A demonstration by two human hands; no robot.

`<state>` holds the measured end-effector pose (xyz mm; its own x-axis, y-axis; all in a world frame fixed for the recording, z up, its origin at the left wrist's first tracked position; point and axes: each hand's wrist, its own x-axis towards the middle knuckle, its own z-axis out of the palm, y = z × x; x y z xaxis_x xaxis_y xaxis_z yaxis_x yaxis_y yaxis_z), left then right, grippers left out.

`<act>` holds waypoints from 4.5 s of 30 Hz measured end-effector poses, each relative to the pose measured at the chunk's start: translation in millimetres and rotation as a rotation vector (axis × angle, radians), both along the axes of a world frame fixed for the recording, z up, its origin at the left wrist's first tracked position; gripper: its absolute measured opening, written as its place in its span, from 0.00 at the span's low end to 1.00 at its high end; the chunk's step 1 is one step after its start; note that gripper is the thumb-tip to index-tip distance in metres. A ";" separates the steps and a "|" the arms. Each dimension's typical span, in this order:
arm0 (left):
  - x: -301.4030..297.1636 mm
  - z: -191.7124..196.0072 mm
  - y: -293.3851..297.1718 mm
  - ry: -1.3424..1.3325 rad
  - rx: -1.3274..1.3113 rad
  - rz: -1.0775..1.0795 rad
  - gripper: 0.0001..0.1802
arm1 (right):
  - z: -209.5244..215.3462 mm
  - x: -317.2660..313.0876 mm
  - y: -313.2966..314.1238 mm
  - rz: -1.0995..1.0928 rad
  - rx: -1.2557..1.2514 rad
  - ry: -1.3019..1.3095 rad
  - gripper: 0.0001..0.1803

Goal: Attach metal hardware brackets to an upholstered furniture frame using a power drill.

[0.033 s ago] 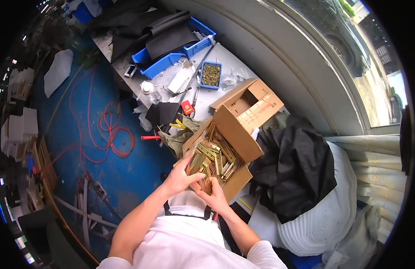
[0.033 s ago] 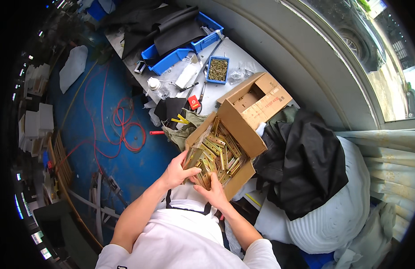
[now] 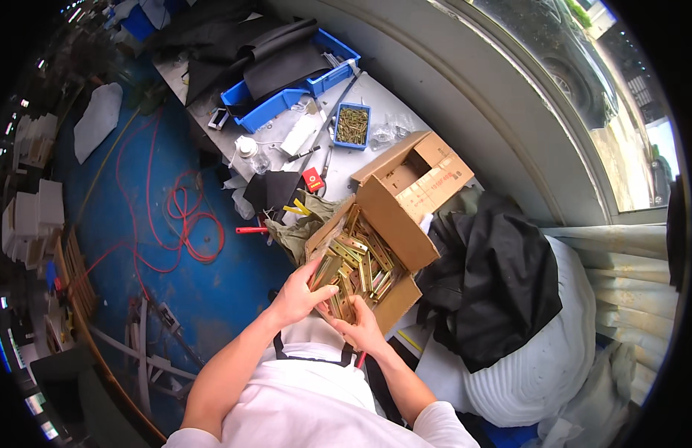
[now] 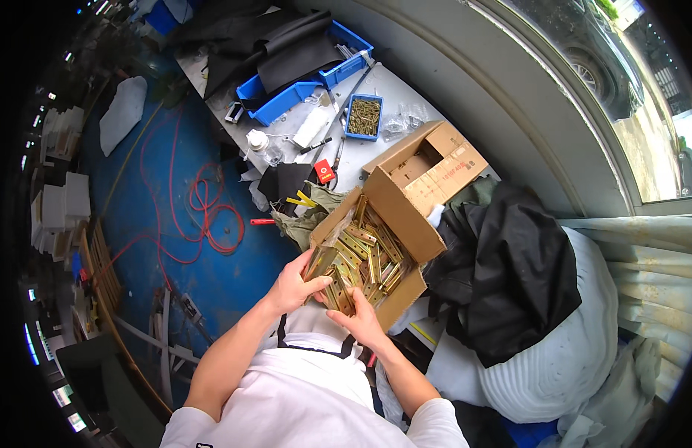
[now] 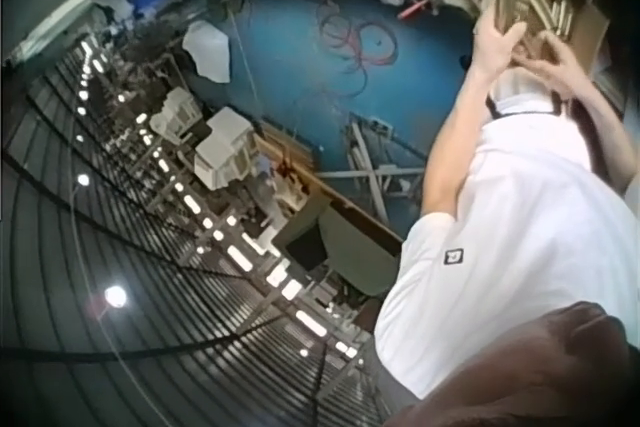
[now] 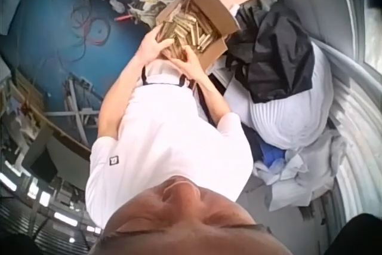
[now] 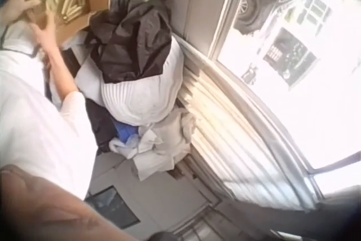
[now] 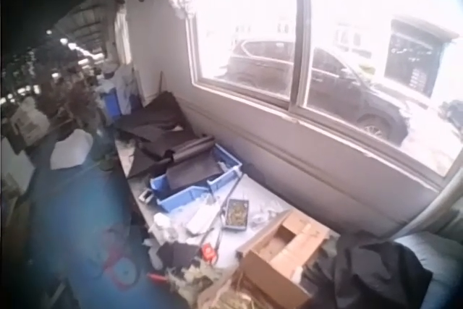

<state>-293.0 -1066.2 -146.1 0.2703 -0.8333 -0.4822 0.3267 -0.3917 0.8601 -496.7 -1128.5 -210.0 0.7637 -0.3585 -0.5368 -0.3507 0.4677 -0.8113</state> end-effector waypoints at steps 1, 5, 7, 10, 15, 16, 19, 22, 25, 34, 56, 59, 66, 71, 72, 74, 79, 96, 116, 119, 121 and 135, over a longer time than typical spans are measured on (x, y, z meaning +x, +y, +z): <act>5.3 3.2 1.0 -0.007 0.001 0.004 0.33 | 1.8 1.7 -3.6 -0.091 0.303 -0.212 0.25; 13.8 20.7 -2.9 0.087 -0.061 -0.091 0.32 | 21.7 16.0 -13.9 0.001 0.529 -0.345 0.24; 13.9 37.6 -16.8 -0.520 0.017 -0.290 0.28 | -3.8 15.0 -16.0 0.077 0.577 -0.389 0.24; 12.2 44.5 -12.3 -0.698 -0.042 -0.129 0.30 | -9.5 27.2 -33.1 -0.124 0.020 -0.275 0.20; -6.5 28.6 -7.6 -0.767 -0.471 -0.020 0.35 | -25.9 38.3 -46.8 -0.214 -0.095 -0.415 0.32; -10.1 12.7 -13.9 -0.763 -0.227 -0.082 0.33 | -21.8 41.3 -49.2 -0.220 -0.094 -0.468 0.33; -19.9 16.7 -14.6 -0.613 -0.179 -0.034 0.33 | -31.5 39.5 -63.1 -0.243 -0.175 -0.423 0.39; -20.6 27.9 -20.1 -0.782 -0.538 0.074 0.23 | -35.2 30.4 -73.5 -0.095 -0.243 -0.441 0.39; -2.4 -10.5 -29.6 -0.831 -0.026 -0.132 0.30 | -44.8 29.5 -78.3 -0.175 -0.078 -0.443 0.40; -11.1 4.6 -47.5 -0.907 -0.344 -0.071 0.34 | -48.3 9.1 -95.6 -0.223 -0.197 -0.422 0.35; 37.3 -25.0 341.7 0.174 -0.146 1.075 0.20 | 11.2 210.6 162.3 0.883 0.069 -0.120 0.16; 32.5 -11.3 432.8 0.165 -0.165 1.271 0.20 | 31.4 253.0 230.2 0.769 0.304 -0.037 0.12; 10.5 -30.8 604.1 0.000 -0.097 1.160 0.28 | 34.3 346.2 454.9 0.897 0.271 -0.088 0.15; 27.7 19.1 736.4 0.293 -0.406 1.654 0.23 | 85.3 384.0 595.7 0.974 0.425 -0.170 0.13; 31.8 28.6 771.3 0.301 -0.377 1.820 0.23 | 80.6 395.0 615.5 1.119 0.306 -0.168 0.12; 47.7 92.4 834.9 0.040 -0.306 2.163 0.21 | 64.6 417.9 643.4 1.313 0.185 -0.110 0.10; 69.1 156.0 1043.5 -0.593 -0.080 2.499 0.21 | 28.3 483.1 713.8 1.545 0.196 -0.037 0.13; 163.9 121.7 1099.2 -0.626 0.658 2.439 0.09 | 19.6 806.4 975.2 1.976 -0.153 -0.297 0.16; 493.0 92.5 1086.9 -0.350 0.784 1.666 0.15 | 23.5 1329.1 1261.6 1.449 -1.586 -0.687 0.15; 516.7 54.4 1068.3 -0.450 0.839 1.910 0.14 | -2.0 1314.3 1306.7 1.572 -1.660 -1.049 0.15; 540.4 55.0 1065.3 -0.479 0.834 1.940 0.14 | 4.9 1320.0 1317.9 1.747 -1.651 -1.048 0.15; 682.5 120.9 1091.6 -0.395 0.690 1.865 0.16 | 20.1 1333.5 1299.1 1.679 -1.387 -1.082 0.10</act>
